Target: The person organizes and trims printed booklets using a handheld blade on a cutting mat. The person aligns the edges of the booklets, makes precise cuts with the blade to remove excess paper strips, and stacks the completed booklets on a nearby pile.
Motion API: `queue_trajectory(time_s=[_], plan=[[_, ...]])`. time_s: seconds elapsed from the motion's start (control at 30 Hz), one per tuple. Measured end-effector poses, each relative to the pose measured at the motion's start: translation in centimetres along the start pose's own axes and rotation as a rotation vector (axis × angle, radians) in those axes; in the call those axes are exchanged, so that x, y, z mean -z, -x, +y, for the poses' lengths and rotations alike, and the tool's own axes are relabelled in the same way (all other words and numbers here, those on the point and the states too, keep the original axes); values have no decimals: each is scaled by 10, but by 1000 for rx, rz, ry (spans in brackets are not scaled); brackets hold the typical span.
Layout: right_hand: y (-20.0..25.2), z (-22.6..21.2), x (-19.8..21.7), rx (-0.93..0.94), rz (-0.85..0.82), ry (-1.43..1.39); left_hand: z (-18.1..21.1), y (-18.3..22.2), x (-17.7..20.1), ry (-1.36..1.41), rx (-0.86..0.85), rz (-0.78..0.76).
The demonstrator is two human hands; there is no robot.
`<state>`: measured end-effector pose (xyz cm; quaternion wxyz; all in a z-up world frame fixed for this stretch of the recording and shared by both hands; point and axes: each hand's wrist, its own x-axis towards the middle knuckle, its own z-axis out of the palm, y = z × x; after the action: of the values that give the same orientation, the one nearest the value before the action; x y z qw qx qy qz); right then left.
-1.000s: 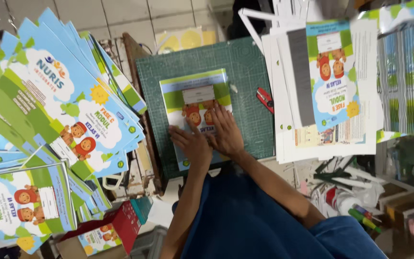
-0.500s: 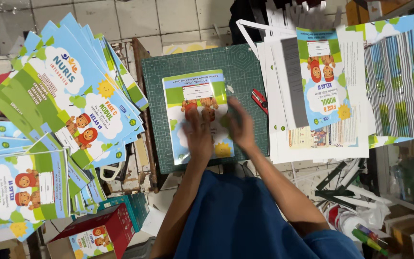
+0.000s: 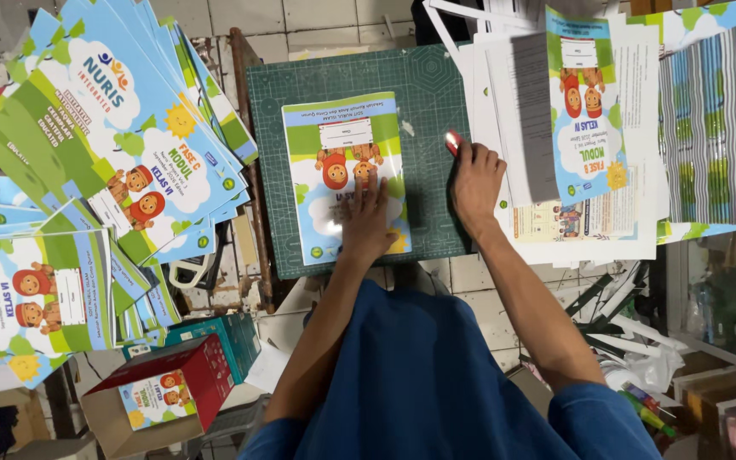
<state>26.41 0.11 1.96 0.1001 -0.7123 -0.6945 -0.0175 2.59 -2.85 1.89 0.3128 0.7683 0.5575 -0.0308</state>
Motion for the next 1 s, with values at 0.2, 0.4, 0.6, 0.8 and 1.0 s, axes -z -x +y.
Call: queue_trajectory(time_s=[0.2, 0.4, 0.6, 0.8, 1.0], plan=[[-2, -20, 11, 69, 121, -129, 7, -4, -9, -79, 23, 84], [19, -42, 49, -180, -151, -702, 9, -2, -6, -71, 6, 241], [86, -49, 56, 49, -376, -414, 10, 0, -3, -65, 41, 239], [115, -58, 49, 173, -432, -188, 4, -5, -9, -52, 58, 180], [103, -59, 34, 210, -499, -69, 4, -6, -16, -218, 37, 360]])
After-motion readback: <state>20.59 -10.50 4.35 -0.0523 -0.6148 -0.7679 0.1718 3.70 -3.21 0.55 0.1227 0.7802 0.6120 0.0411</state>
